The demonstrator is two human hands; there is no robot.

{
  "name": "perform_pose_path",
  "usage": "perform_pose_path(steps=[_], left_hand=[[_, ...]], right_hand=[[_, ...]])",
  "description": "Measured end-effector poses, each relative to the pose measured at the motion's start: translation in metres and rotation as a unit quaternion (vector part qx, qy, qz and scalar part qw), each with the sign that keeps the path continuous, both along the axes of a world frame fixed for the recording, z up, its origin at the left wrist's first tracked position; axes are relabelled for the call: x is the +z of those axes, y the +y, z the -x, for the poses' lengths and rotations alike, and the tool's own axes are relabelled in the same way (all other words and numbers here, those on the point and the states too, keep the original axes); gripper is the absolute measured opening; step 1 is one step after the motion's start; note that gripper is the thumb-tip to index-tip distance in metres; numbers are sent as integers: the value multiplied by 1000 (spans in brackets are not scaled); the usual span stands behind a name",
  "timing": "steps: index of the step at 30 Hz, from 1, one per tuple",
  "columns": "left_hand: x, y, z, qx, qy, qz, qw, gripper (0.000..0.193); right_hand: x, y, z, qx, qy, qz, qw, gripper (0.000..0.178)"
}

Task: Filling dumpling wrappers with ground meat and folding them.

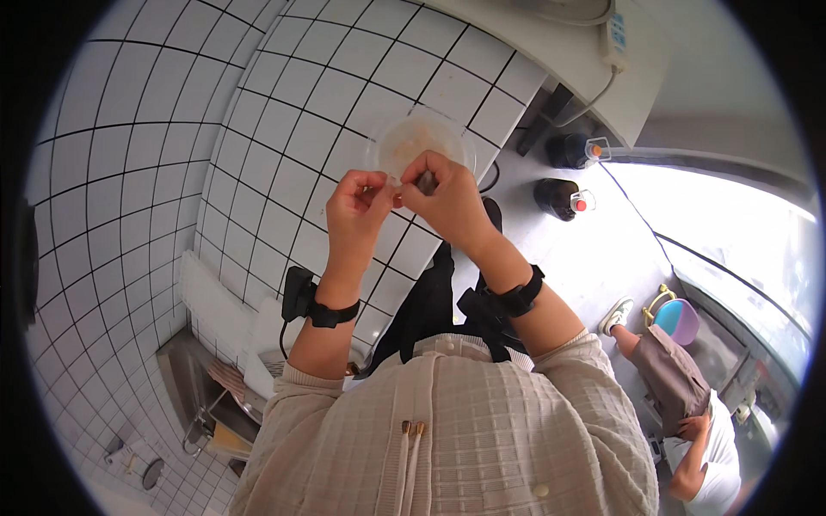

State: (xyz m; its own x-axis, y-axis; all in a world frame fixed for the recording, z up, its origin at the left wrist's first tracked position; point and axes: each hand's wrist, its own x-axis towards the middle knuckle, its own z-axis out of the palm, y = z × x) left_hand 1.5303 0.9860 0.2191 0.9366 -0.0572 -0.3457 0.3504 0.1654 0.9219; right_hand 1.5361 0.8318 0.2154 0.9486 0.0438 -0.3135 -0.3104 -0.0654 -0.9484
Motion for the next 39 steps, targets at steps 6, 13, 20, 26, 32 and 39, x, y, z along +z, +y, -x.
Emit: perform_pose_path(steps=[6, 13, 20, 26, 32, 39], left_hand=[[-32, 2, -11, 25, 52, 66, 996, 14], [-41, -15, -7, -34, -106, -154, 982, 21], [-25, -37, 13, -127, 229, 490, 831, 45], [-3, -92, 53, -151, 258, 530, 793, 37], [6, -148, 114, -217, 373, 415, 801, 21], [24, -201, 214, -332, 324, 182, 867, 22]], right_hand=[[13, 5, 15, -49, -95, 73, 992, 7], [9, -33, 18, -86, 99, -262, 956, 11], [51, -19, 50, -3, -161, 89, 983, 14], [79, -60, 111, -116, -73, -68, 988, 32], [107, -150, 219, -321, -125, -129, 930, 39], [92, -241, 440, -447, -92, -85, 886, 35]])
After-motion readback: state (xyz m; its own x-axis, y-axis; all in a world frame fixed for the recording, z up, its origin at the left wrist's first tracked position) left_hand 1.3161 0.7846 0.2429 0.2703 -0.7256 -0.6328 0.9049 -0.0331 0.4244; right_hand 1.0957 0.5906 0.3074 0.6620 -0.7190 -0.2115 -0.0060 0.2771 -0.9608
